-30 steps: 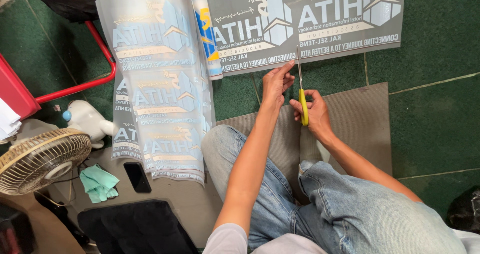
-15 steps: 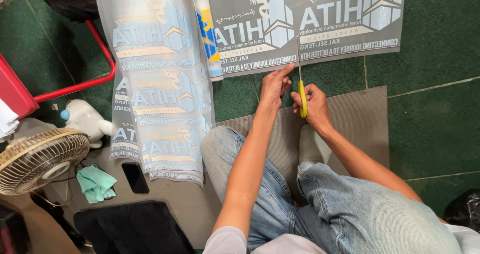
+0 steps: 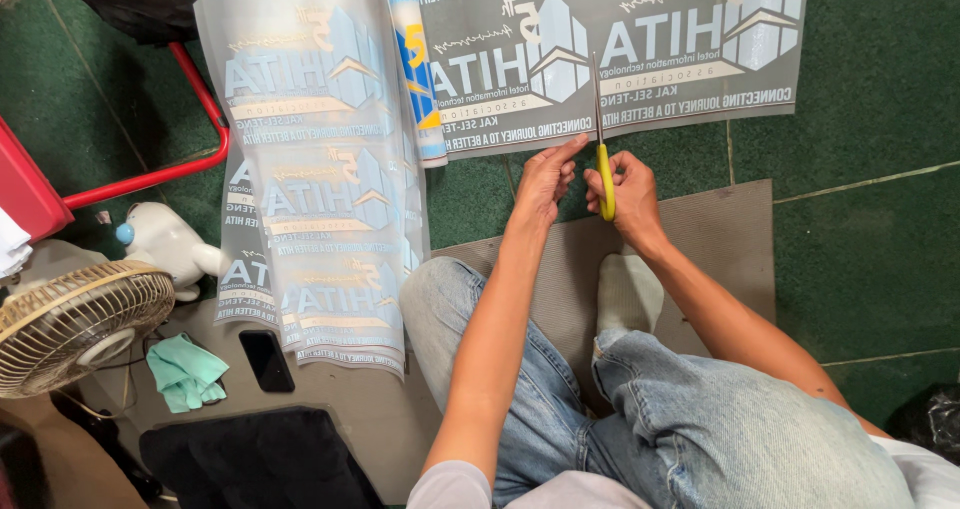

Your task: The person sits on the floor and cuts printed vinyl sticker sheets with scissors, trimming along the edges of the printed designs. They reposition and turn the sheets between cuts and set trimmed pieces aside on the floor.

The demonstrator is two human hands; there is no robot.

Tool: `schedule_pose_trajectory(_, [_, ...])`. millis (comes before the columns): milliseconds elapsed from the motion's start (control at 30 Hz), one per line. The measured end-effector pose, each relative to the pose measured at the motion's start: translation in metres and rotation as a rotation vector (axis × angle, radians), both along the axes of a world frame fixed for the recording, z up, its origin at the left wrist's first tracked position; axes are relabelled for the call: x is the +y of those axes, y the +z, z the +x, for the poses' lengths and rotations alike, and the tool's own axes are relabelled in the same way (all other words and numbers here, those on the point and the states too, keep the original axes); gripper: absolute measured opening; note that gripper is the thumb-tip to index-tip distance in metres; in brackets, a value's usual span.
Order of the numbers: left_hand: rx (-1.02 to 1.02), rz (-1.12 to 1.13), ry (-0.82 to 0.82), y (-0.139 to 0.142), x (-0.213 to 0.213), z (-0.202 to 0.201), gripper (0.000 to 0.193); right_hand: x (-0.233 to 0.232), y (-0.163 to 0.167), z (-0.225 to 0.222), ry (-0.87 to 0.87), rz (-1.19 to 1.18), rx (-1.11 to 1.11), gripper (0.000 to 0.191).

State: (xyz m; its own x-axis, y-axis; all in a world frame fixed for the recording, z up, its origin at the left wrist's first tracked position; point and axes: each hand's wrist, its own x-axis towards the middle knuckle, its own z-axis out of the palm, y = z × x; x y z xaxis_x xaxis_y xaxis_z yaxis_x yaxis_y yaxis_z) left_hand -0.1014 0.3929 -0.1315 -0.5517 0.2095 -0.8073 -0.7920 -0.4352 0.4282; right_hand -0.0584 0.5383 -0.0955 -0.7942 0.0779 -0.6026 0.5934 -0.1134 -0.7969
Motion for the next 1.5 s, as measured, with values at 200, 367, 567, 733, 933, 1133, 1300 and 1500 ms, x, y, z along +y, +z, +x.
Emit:
schedule_pose_trajectory(200, [0.000,0.031,-0.019,0.000,-0.002,0.002,0.030,0.005,0.003,-0.010,-0.011,-0.033,0.016,0.026])
schedule_pose_trajectory(367, [-0.004,0.070,-0.031,0.004,-0.002,0.000,0.031,0.010,0.004,-0.020,-0.011,-0.042,0.050,0.024])
schedule_pose_trajectory(567, [-0.005,0.111,-0.046,0.011,-0.002,-0.001,0.030,0.012,0.002,-0.030,-0.027,-0.018,0.054,0.024])
schedule_pose_trajectory(733, [-0.021,0.123,-0.057,0.016,-0.004,-0.002,0.028,0.013,0.001,-0.036,-0.031,-0.046,0.089,0.022])
schedule_pose_trajectory(933, [-0.048,0.165,-0.027,0.018,-0.005,-0.001,0.029,0.013,0.003,-0.046,-0.025,-0.047,0.062,0.025])
schedule_pose_trajectory(1133, [-0.048,0.181,-0.024,0.017,-0.007,0.000,0.027,0.008,0.017,-0.059,-0.019,-0.026,0.082,0.026])
schedule_pose_trajectory(1300, [-0.044,0.190,-0.030,0.016,-0.009,-0.001,0.026,0.003,0.028,-0.074,-0.029,0.012,0.108,0.028])
schedule_pose_trajectory(1500, [-0.065,0.187,-0.039,0.017,-0.010,0.000,0.025,-0.001,0.031,-0.086,-0.060,0.028,0.133,0.027])
